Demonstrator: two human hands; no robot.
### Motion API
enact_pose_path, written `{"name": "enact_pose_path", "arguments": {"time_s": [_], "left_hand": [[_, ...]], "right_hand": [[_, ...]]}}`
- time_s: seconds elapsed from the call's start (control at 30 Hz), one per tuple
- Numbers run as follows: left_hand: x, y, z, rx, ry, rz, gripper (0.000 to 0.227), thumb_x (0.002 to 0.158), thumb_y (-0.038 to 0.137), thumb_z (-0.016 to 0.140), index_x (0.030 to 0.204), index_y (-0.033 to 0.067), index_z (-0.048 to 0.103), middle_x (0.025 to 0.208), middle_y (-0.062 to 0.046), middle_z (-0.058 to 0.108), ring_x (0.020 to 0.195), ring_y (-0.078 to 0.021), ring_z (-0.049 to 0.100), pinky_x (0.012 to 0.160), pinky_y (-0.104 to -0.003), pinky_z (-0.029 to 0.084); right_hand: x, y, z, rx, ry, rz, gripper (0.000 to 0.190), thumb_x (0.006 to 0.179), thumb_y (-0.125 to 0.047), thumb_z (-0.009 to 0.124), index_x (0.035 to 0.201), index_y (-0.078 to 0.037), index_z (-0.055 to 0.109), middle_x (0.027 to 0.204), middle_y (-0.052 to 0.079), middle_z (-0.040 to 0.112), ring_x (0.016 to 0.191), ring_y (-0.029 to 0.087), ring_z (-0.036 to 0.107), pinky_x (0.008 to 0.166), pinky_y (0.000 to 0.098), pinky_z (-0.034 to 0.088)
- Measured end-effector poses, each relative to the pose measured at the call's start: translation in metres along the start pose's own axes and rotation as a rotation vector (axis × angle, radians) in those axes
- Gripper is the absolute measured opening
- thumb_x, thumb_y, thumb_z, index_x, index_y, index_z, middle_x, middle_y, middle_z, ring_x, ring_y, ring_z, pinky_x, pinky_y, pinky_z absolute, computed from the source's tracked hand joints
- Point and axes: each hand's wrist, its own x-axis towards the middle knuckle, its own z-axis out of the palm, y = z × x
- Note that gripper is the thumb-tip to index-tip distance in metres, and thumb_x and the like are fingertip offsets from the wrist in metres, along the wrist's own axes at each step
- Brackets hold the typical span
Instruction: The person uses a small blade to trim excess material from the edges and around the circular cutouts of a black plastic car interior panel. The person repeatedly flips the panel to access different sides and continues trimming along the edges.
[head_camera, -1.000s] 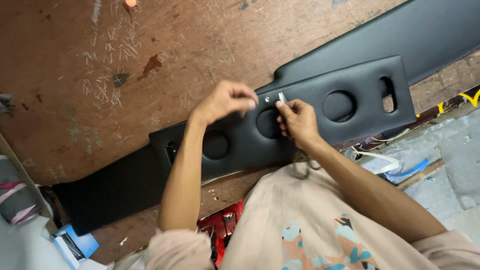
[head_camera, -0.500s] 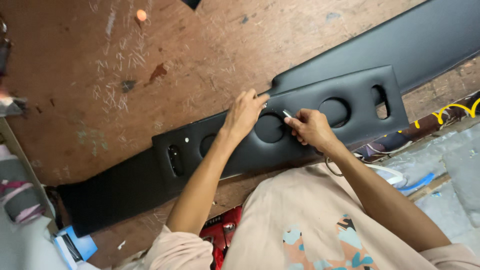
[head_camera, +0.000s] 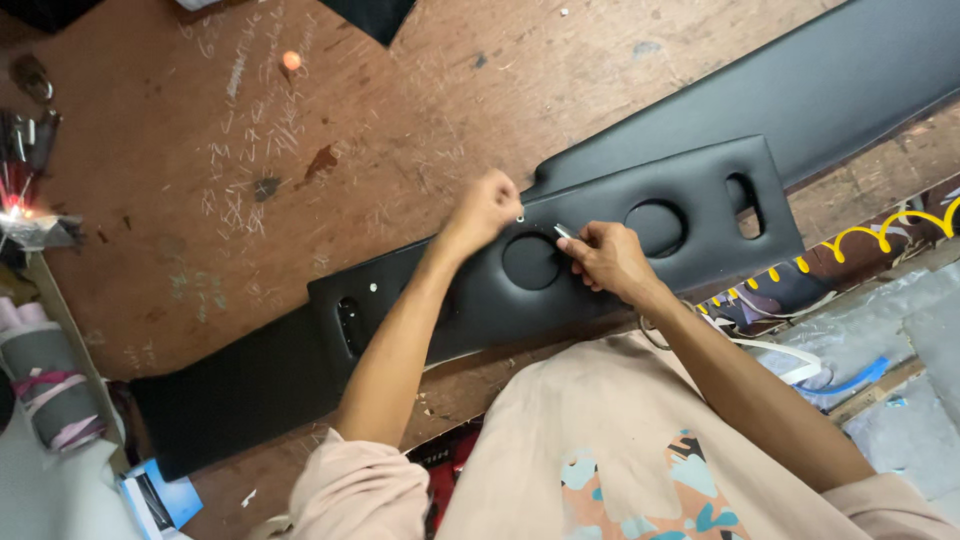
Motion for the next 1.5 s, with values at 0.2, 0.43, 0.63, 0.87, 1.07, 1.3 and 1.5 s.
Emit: {"name": "enact_pose_path", "arguments": {"time_s": [0.2, 0.43, 0.63, 0.87, 1.07, 1.3, 1.5], "left_hand": [[-0.036, 0.042, -0.048, -0.470, -0.087, -0.230, 0.011, 0.094, 0.015, 0.069, 0.093, 0.0050, 0.068, 0.077, -0.002, 0.068, 0.064, -0.0086, 0.062, 0.057, -0.027, 0.053], [-0.214, 0.085, -0.052, 0.245, -0.566, -0.340, 0.008, 0.075, -0.004, 0.067, 0.076, 0.0032, 0.071, 0.076, -0.013, 0.075, 0.071, -0.0213, 0.071, 0.069, -0.040, 0.055], [-0.228, 0.079, 0.024, -0.275, -0.057, -0.664, 0.011, 0.088, 0.010, 0.071, 0.096, 0.0029, 0.073, 0.085, -0.011, 0.077, 0.078, -0.0224, 0.075, 0.071, -0.036, 0.060], [-0.196, 0.062, 0.105, -1.786, 0.324, -1.076, 0.034, 0.088, 0.009, 0.074, 0.118, -0.0014, 0.060, 0.122, -0.015, 0.064, 0.111, -0.0246, 0.065, 0.097, -0.036, 0.058], [-0.181, 0.065, 0.125, -1.846, 0.415, -1.069, 0.036, 0.088, 0.011, 0.082, 0.115, -0.0012, 0.061, 0.113, -0.013, 0.062, 0.099, -0.0215, 0.058, 0.087, -0.032, 0.053], [-0.174, 0.076, 0.121, -1.724, 0.535, -1.031, 0.031, 0.083, 0.010, 0.082, 0.108, 0.0022, 0.065, 0.106, -0.011, 0.064, 0.089, -0.0210, 0.062, 0.078, -0.034, 0.057], [-0.173, 0.064, 0.132, -1.762, 0.425, -1.073, 0.030, 0.083, 0.009, 0.081, 0.108, 0.0015, 0.066, 0.103, -0.010, 0.065, 0.093, -0.0220, 0.063, 0.084, -0.035, 0.058]], "right_hand": [[0.000, 0.004, 0.000, -0.005, -0.008, -0.017, 0.032, 0.094, -0.031, 0.073, 0.088, 0.000, 0.070, 0.065, 0.007, 0.068, 0.048, 0.013, 0.059, 0.043, 0.0303, 0.049], [0.007, 0.009, -0.003, 0.051, -0.046, 0.016, 0.030, 0.094, -0.029, 0.074, 0.085, -0.001, 0.068, 0.064, 0.006, 0.066, 0.047, 0.010, 0.056, 0.041, 0.0294, 0.045], [0.002, 0.006, -0.007, 0.162, -0.135, -0.022, 0.025, 0.096, -0.023, 0.071, 0.090, 0.000, 0.066, 0.066, 0.005, 0.063, 0.045, 0.010, 0.049, 0.039, 0.0293, 0.038], [-0.013, 0.009, -0.018, 0.148, -0.156, 0.013, 0.022, 0.098, -0.025, 0.067, 0.096, -0.003, 0.066, 0.067, 0.004, 0.061, 0.049, 0.009, 0.048, 0.042, 0.0275, 0.038], [-0.030, 0.002, -0.029, 0.182, -0.135, -0.018, 0.024, 0.100, -0.024, 0.067, 0.096, -0.001, 0.065, 0.067, 0.003, 0.061, 0.051, 0.008, 0.049, 0.043, 0.0258, 0.038], [-0.037, -0.014, -0.035, 0.144, -0.147, -0.064, 0.021, 0.098, -0.024, 0.068, 0.097, -0.003, 0.067, 0.067, 0.003, 0.061, 0.051, 0.009, 0.049, 0.044, 0.0272, 0.038], [-0.037, -0.001, -0.028, -0.371, -0.143, -0.291, 0.028, 0.096, -0.030, 0.068, 0.096, -0.002, 0.072, 0.067, 0.010, 0.070, 0.058, 0.017, 0.062, 0.058, 0.0348, 0.050]]}}
